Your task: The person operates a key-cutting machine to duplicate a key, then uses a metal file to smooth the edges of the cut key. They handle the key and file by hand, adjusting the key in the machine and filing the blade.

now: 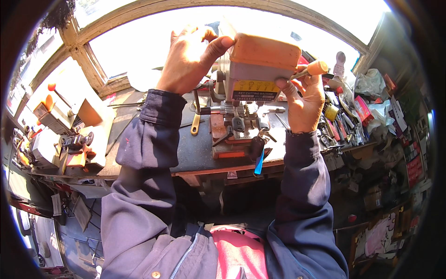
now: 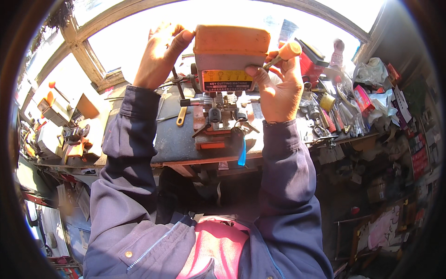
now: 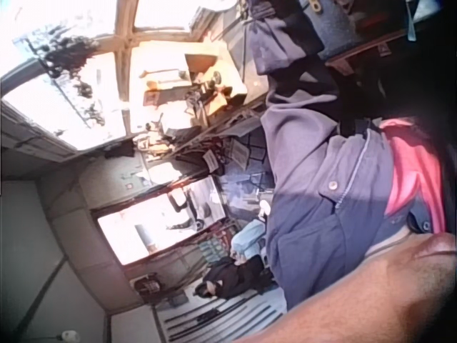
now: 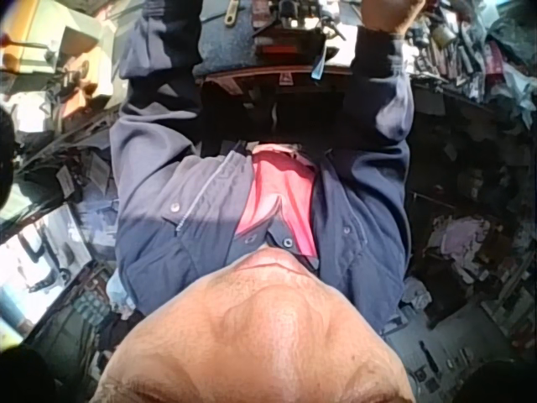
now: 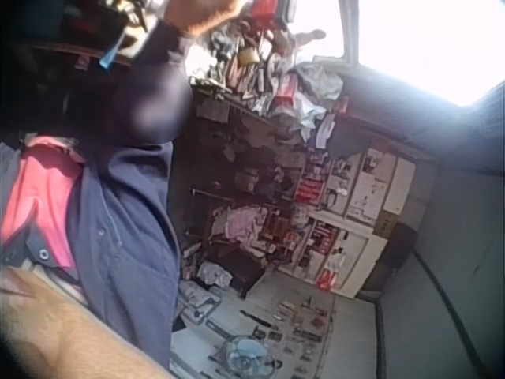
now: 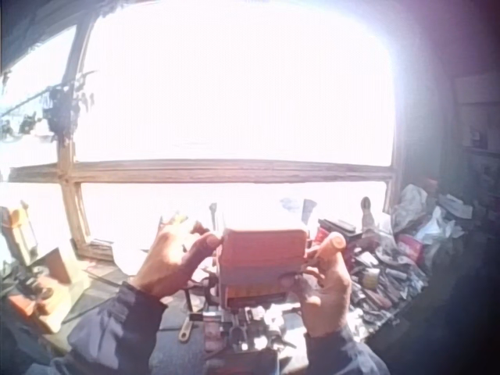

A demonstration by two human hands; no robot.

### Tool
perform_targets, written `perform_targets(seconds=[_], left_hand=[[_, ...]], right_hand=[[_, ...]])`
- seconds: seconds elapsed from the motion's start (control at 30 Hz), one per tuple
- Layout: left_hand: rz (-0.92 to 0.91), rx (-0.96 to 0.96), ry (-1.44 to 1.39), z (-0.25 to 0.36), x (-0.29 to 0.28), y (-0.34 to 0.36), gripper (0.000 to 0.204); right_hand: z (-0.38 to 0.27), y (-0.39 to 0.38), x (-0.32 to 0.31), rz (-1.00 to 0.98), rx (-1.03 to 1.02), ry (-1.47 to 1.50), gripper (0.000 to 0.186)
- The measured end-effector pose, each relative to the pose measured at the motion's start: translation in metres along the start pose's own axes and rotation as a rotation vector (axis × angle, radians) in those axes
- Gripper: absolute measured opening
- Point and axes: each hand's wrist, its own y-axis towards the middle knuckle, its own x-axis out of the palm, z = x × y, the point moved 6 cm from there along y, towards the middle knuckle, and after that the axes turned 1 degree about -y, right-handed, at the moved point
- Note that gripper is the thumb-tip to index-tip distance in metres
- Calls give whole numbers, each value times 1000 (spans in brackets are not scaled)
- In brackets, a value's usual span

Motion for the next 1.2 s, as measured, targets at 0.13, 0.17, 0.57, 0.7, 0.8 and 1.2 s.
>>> perform_targets(seconds=[0.13,0.17,0.57,0.7,0.8,1.2], left_hand=[[12,-11,6,-2,0,-2,88],[15,-15,2,-2,0,-2,88],[22,-8,17,5,-3,-5,87],[-37,-25,25,5,-1,-4,83],[-19,-17,10,6,-2,-5,85],[-81,-62,31,7,-2,-8,84]], right_hand=[[1,1,0,10,-8,3,65],[0,1,-1,14,-12,0,63],[-8,0,2,2,-11,64,48],[-8,0,1,10,-31,22,50],[-6,0,1,12,-32,3,52],[-5,1,1,1,-31,-20,52]])
